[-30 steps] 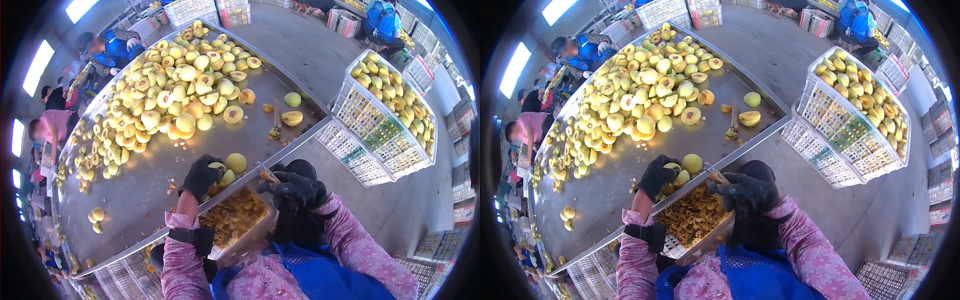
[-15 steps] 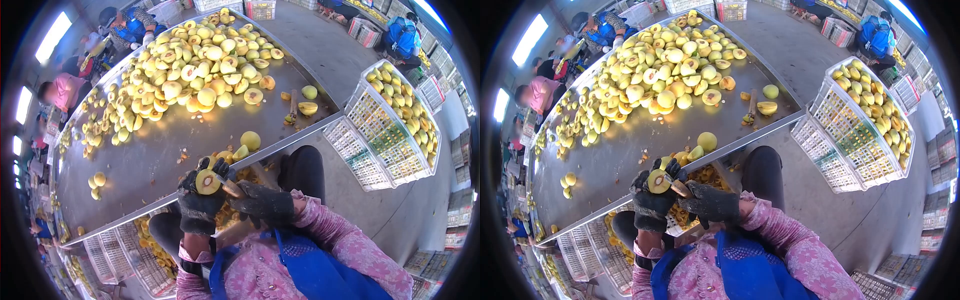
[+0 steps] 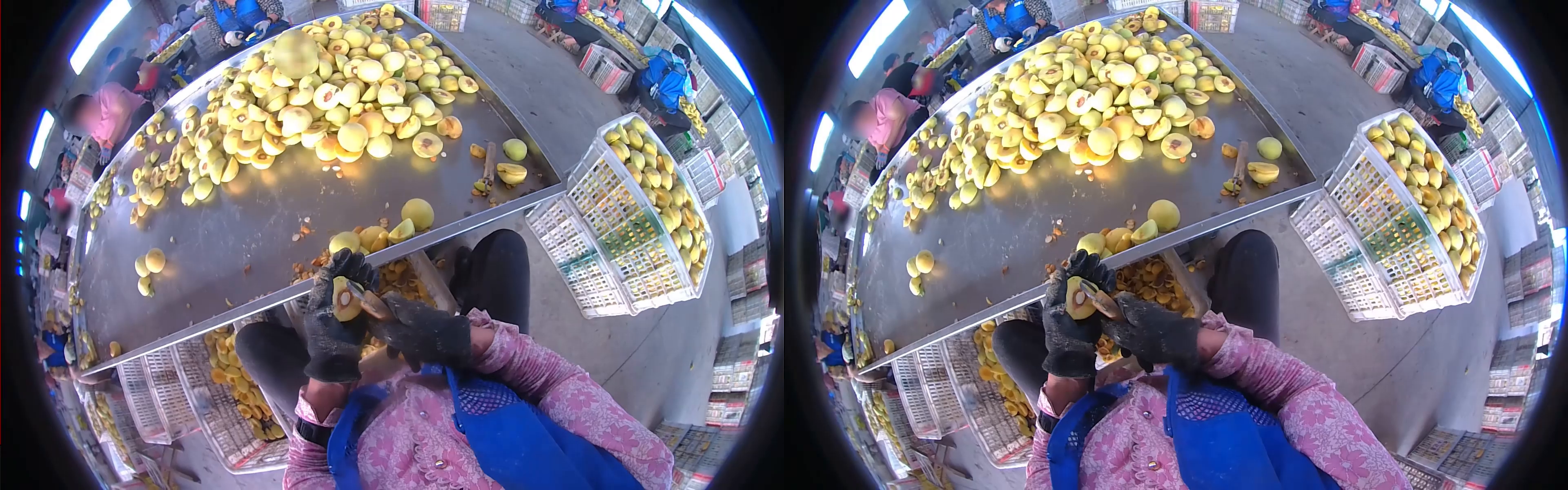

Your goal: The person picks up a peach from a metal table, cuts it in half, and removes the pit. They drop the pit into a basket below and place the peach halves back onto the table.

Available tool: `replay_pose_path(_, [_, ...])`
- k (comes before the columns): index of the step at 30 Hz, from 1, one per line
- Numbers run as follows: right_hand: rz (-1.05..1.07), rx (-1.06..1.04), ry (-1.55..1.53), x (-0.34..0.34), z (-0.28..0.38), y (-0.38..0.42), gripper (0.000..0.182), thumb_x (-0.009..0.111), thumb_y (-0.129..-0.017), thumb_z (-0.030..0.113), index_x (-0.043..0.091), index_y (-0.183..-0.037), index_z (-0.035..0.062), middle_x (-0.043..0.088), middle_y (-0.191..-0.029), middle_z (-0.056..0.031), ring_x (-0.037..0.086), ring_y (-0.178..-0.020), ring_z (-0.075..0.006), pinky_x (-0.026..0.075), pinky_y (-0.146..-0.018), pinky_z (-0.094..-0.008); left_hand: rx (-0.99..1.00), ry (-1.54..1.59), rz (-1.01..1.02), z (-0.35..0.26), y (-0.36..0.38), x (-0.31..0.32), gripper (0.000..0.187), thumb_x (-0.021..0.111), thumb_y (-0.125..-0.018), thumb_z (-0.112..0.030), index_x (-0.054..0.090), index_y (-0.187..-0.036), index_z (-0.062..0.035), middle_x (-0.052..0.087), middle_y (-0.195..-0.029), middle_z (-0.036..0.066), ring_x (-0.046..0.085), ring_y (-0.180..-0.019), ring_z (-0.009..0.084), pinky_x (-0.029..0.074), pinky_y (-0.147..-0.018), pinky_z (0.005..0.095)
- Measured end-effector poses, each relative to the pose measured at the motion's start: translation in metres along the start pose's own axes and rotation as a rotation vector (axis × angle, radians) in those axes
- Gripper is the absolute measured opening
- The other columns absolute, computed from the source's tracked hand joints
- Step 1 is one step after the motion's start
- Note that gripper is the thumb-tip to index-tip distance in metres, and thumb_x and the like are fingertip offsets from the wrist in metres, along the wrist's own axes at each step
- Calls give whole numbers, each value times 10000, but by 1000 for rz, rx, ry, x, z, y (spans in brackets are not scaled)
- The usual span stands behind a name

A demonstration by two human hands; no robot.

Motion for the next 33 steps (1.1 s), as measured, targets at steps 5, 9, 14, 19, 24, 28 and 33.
replay_pose_path(5, [21, -74, 342, 12, 4, -3, 417, 446, -892, 169, 442, -1271, -6, 496, -1159, -187, 492, -1047, -280, 417, -853, -344, 16, 91, -65, 2, 3, 6, 369, 371, -964, -154, 436, -1266, 47, 500, -1249, 173, 485, -1166, 266, 368, -1035, 377])
replay_pose_path(9, [111, 195, -291, 23, -11, -11, 678, 605, -744, 271, 392, -1335, 17, 408, -1328, -196, 364, -1246, -320, 305, -1011, -403, 19, -5, -102, 9, 9, 7, 373, 355, -970, -162, 431, -1275, 39, 499, -1253, 161, 477, -1172, 261, 369, -1035, 362])
replay_pose_path(14, [-61, 135, -343, 25, -16, -5, 844, 650, -714, 104, 196, -1420, 16, 424, -1323, -218, 487, -1121, -361, 422, -902, -380, -12, -34, -104, 15, 6, 1, 381, 362, -968, -195, 453, -1254, 39, 537, -1196, 143, 527, -1096, 258, 410, -992, 361])
replay_pose_path(19, [-345, -86, -497, 15, -8, -10, 837, 613, -775, 56, 99, -1434, 25, 537, -1163, -211, 585, -872, -324, 471, -785, -369, -98, -33, -56, 12, 6, -5, 378, 422, -944, -215, 489, -1210, 45, 589, -1091, 125, 582, -985, 236, 463, -915, 348])
replay_pose_path(24, [311, 841, -1116, 73, -37, 5, 503, 520, -888, 218, 368, -1337, 49, 608, -913, -179, 613, -781, -261, 495, -684, -335, -370, -150, -116, 19, 9, -21, 325, 509, -882, -170, 551, -1132, 32, 619, -1010, 103, 601, -931, 212, 480, -845, 330])
replay_pose_path(28, [389, 869, -1177, 29, -21, -1, 414, 491, -909, 265, 447, -1238, 18, 611, -977, -145, 610, -809, -207, 492, -708, -314, 90, -978, 237, 2, 9, -15, 356, 581, -778, -141, 574, -1099, 13, 626, -1007, 134, 603, -944, 271, 466, -859, 346])
replay_pose_path(33, [396, 879, -1219, 45, -25, 10, 339, 489, -918, 329, 559, -1115, 62, 601, -862, -69, 553, -693, -127, 447, -613, -277, 198, -1183, 106, -2, 19, -26, 467, 644, -693, -166, 562, -1118, 10, 616, -1030, 172, 586, -975, 331, 452, -876, 369])
Point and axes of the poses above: each hand's wrist, its own y-axis away from the middle knuckle, its own x-axis out of the palm, z = x × y, the point moved 6 cm from there along -y, towards the middle knuckle
